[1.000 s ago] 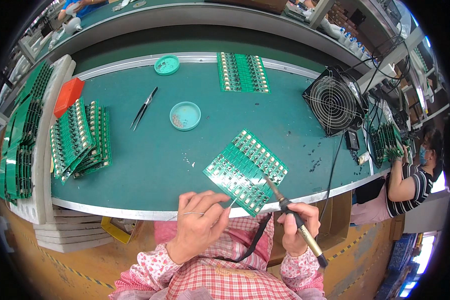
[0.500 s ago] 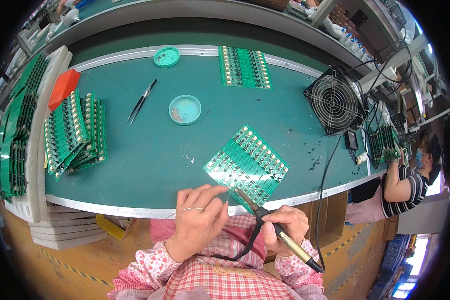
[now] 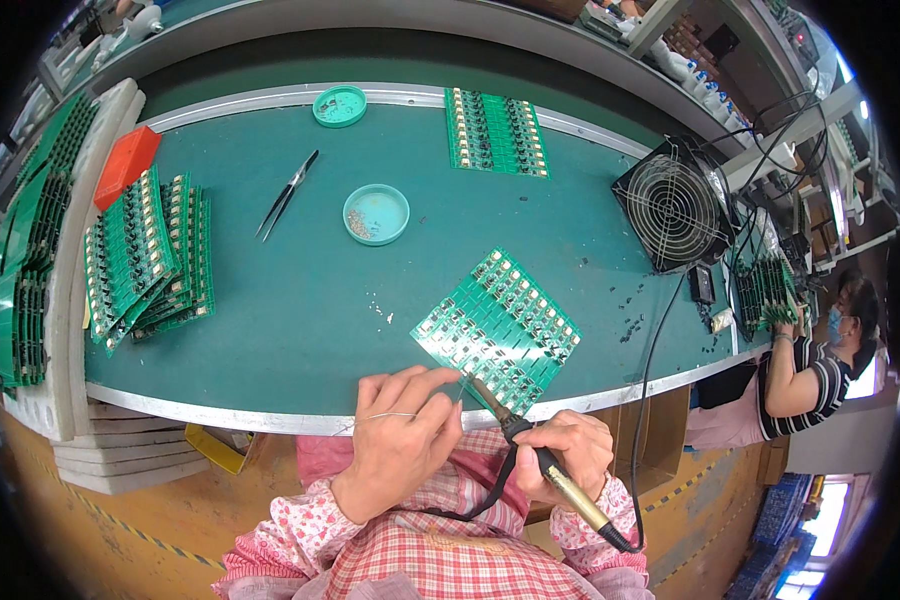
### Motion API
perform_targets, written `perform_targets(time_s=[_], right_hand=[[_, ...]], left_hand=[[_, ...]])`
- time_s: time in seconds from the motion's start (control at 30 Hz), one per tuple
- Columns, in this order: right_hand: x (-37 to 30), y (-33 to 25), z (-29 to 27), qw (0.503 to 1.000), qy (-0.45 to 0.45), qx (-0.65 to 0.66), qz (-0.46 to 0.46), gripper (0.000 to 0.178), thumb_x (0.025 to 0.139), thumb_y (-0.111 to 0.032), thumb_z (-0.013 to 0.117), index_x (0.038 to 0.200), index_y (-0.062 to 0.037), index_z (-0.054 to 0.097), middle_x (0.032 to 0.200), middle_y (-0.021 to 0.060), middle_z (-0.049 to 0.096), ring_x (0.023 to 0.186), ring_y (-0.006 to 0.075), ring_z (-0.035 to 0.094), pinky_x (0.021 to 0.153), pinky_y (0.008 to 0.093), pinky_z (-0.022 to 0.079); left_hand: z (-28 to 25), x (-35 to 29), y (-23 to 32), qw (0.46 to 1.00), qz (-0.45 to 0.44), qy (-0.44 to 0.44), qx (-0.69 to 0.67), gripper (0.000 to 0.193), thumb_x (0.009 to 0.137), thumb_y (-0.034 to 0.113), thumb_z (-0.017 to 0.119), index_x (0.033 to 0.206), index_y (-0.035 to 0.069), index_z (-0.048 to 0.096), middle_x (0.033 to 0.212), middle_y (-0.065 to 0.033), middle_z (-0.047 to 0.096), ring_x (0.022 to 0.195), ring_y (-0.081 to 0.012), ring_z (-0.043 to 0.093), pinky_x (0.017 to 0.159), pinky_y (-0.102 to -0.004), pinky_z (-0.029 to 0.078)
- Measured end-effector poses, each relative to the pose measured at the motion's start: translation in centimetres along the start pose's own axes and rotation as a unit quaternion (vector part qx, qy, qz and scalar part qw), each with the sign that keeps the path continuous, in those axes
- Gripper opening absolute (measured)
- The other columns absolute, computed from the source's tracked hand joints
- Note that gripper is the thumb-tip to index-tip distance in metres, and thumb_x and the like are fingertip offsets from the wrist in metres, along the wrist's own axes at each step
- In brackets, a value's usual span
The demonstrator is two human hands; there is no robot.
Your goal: The person solders electronic components onto circuit boards using a soldering iron and solder wire, setting boards down on the workbench and picking up additional boards to solder.
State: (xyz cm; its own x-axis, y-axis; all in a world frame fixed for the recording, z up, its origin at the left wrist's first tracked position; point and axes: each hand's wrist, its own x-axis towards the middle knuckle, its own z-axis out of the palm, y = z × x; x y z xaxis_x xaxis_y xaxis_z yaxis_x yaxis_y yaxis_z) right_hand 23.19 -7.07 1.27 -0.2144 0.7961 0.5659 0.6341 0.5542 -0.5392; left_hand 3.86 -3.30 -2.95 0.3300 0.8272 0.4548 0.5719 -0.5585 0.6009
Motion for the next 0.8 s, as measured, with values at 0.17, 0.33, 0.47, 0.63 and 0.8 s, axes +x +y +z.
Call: perform_targets(time_s=[0.17, 0.33, 0.47, 0.63, 0.8], right_hand=[[0.2, -0.5, -0.4, 0.989, -0.081, -0.100, -0.070, 0.018, 0.067, -0.008, 0.074, 0.084, -0.0082, 0.067, 0.064, 0.0001, 0.058, 0.052, 0.0149, 0.057, 0.048, 0.0259, 0.044], [0.0, -1.1, -0.2, 0.964, -0.124, -0.195, -0.134, 0.020, 0.076, -0.032, 0.073, 0.083, -0.0134, 0.068, 0.064, -0.0038, 0.040, 0.055, 0.0093, 0.050, 0.052, 0.0235, 0.039], [0.1, -1.4, -0.4, 0.957, -0.142, -0.211, -0.138, 0.020, 0.077, -0.032, 0.073, 0.083, -0.0133, 0.068, 0.063, -0.0039, 0.041, 0.055, 0.0096, 0.050, 0.052, 0.0236, 0.039], [0.1, -0.8, -0.7, 0.980, -0.119, -0.136, -0.079, 0.015, 0.072, -0.017, 0.076, 0.084, -0.0117, 0.068, 0.062, -0.0028, 0.047, 0.053, 0.0126, 0.051, 0.048, 0.0255, 0.040], [0.3, 0.4, -2.0, 0.998, 0.009, 0.035, 0.059, 0.007, 0.074, -0.004, 0.066, 0.081, -0.0046, 0.067, 0.059, 0.0062, 0.059, 0.045, 0.0186, 0.053, 0.043, 0.0304, 0.042]], left_hand=[[0.0, 0.2, 0.1, 1.000, -0.008, -0.002, -0.003, 0.016, 0.076, 0.005, 0.072, 0.074, 0.006, 0.057, 0.110, -0.0022, 0.069, 0.099, -0.0256, 0.064, 0.084, -0.0399, 0.041], [0.1, 0.0, 0.0, 1.000, -0.001, -0.010, 0.014, 0.013, 0.077, 0.010, 0.072, 0.080, 0.007, 0.060, 0.112, -0.0023, 0.067, 0.101, -0.0244, 0.061, 0.086, -0.0409, 0.042], [-0.1, 0.3, 0.2, 1.000, -0.009, -0.003, 0.000, 0.014, 0.077, 0.006, 0.072, 0.075, 0.006, 0.058, 0.111, -0.0024, 0.068, 0.099, -0.0261, 0.063, 0.085, -0.0397, 0.041], [-0.4, 0.4, 0.1, 0.999, -0.018, -0.018, -0.020, 0.014, 0.079, 0.005, 0.070, 0.074, 0.005, 0.057, 0.110, -0.0029, 0.069, 0.099, -0.0259, 0.063, 0.084, -0.0395, 0.041], [-0.6, 0.7, 0.0, 0.999, -0.018, -0.011, -0.032, 0.016, 0.080, 0.005, 0.070, 0.073, 0.006, 0.056, 0.109, -0.0023, 0.070, 0.096, -0.0238, 0.062, 0.081, -0.0382, 0.040]])
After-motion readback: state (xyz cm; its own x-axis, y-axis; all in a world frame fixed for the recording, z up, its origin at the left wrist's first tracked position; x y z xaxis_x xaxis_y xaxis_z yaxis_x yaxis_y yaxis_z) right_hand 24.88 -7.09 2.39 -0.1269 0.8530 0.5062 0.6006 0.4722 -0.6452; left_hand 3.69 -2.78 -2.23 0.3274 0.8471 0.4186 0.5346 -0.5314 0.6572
